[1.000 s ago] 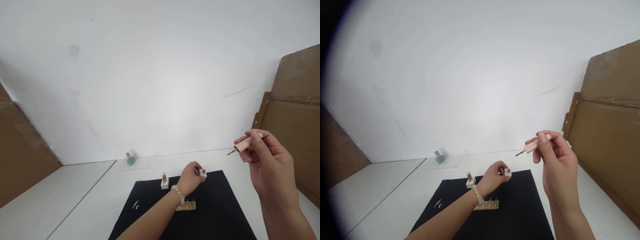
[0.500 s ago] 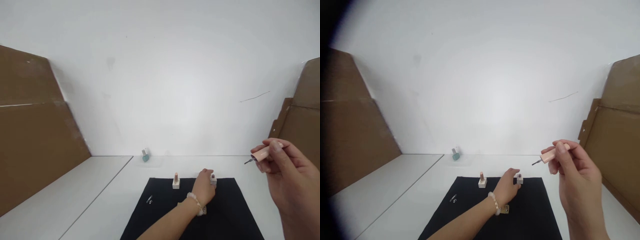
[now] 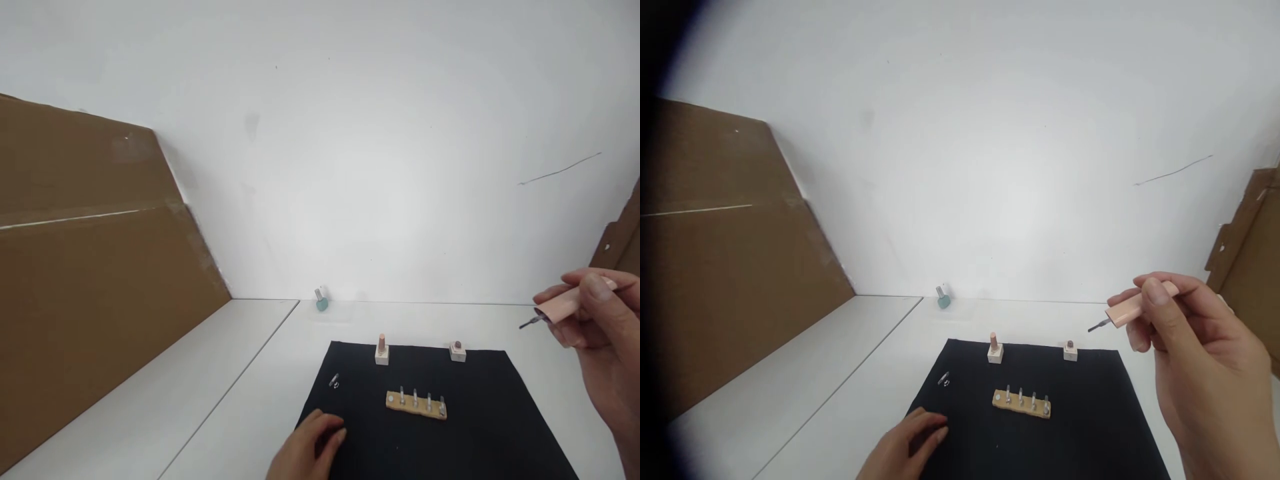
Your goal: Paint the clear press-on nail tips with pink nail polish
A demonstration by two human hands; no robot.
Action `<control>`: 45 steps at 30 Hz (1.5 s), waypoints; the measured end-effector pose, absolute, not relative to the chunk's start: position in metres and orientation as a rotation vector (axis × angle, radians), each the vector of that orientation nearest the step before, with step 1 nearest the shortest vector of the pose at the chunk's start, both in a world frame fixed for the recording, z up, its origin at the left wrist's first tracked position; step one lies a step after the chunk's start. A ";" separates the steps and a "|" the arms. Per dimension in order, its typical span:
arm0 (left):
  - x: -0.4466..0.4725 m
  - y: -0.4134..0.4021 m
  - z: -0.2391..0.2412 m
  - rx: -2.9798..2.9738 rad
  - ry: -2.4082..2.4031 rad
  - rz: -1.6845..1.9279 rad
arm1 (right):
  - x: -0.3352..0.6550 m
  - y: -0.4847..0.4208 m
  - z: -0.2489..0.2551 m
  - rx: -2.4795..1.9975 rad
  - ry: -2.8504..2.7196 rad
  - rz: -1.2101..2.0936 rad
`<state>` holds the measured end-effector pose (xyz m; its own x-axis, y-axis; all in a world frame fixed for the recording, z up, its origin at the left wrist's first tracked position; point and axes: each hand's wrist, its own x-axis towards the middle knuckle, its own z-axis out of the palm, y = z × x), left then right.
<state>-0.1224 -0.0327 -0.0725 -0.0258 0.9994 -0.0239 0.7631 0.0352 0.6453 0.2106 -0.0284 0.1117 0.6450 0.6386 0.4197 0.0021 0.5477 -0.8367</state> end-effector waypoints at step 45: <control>-0.030 -0.016 -0.008 0.968 0.944 1.156 | 0.167 -0.031 0.089 -1.113 -1.285 0.672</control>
